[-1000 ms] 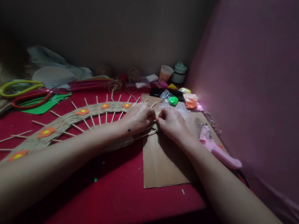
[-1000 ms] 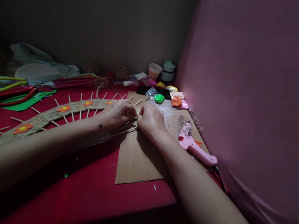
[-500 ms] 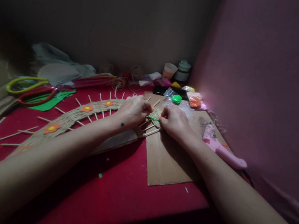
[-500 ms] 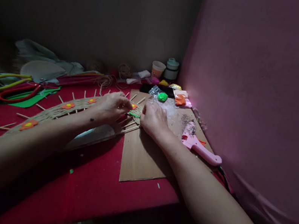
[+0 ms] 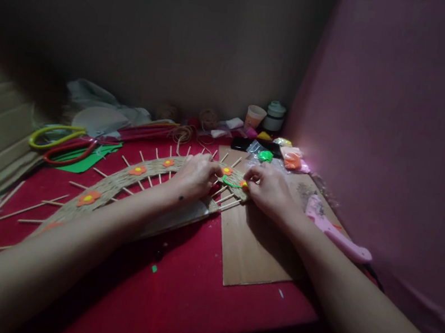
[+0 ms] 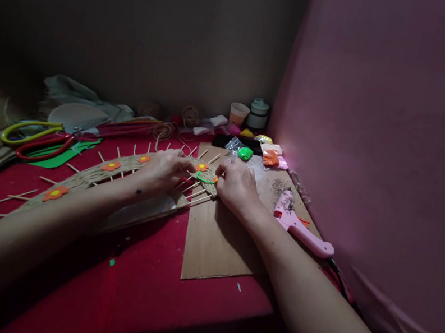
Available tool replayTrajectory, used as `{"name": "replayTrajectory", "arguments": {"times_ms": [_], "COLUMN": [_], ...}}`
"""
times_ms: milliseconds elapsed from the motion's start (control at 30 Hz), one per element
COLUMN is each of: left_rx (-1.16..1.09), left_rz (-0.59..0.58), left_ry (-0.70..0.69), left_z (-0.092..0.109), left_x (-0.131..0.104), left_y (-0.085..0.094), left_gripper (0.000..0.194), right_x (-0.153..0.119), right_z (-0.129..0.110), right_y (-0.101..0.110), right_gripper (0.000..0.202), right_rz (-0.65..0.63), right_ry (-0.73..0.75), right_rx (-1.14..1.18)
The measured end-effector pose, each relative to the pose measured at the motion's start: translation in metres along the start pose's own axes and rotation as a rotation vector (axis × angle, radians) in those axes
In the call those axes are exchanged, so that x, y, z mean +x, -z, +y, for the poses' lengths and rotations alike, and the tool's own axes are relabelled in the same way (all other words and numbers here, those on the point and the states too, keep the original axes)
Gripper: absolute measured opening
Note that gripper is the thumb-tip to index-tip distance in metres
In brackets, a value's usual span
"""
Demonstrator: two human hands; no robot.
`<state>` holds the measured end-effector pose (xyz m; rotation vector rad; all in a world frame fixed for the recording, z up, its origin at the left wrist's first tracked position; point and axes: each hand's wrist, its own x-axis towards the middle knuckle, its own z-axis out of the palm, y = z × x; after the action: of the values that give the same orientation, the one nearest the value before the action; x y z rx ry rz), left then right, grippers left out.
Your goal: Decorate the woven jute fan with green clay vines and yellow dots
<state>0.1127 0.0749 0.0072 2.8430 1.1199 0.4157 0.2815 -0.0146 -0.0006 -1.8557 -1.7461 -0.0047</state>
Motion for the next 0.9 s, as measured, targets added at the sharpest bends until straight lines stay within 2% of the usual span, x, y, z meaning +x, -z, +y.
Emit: {"name": "replayTrajectory", "arguments": {"times_ms": [200, 333, 600, 900], "left_rx": [0.039, 0.037, 0.028, 0.019], "left_rz": [0.007, -0.006, -0.014, -0.004], "left_ry": [0.016, 0.011, -0.042, -0.061], "left_z": [-0.002, -0.004, -0.003, -0.004], "left_x": [0.004, 0.006, 0.004, 0.005], "left_y": [0.0, -0.003, -0.006, -0.012], "left_gripper": [0.019, 0.018, 0.02, 0.023], "right_x": [-0.002, 0.005, 0.017, 0.016], "right_z": [-0.007, -0.011, -0.014, -0.015], "right_y": [-0.001, -0.003, -0.012, -0.014], "right_gripper": [0.021, 0.021, 0.018, 0.022], "right_rz": [-0.018, -0.079, -0.166, -0.188], "right_ry": [0.09, 0.13, 0.141, 0.126], "right_rx": [-0.015, -0.103, -0.177, -0.191]}}
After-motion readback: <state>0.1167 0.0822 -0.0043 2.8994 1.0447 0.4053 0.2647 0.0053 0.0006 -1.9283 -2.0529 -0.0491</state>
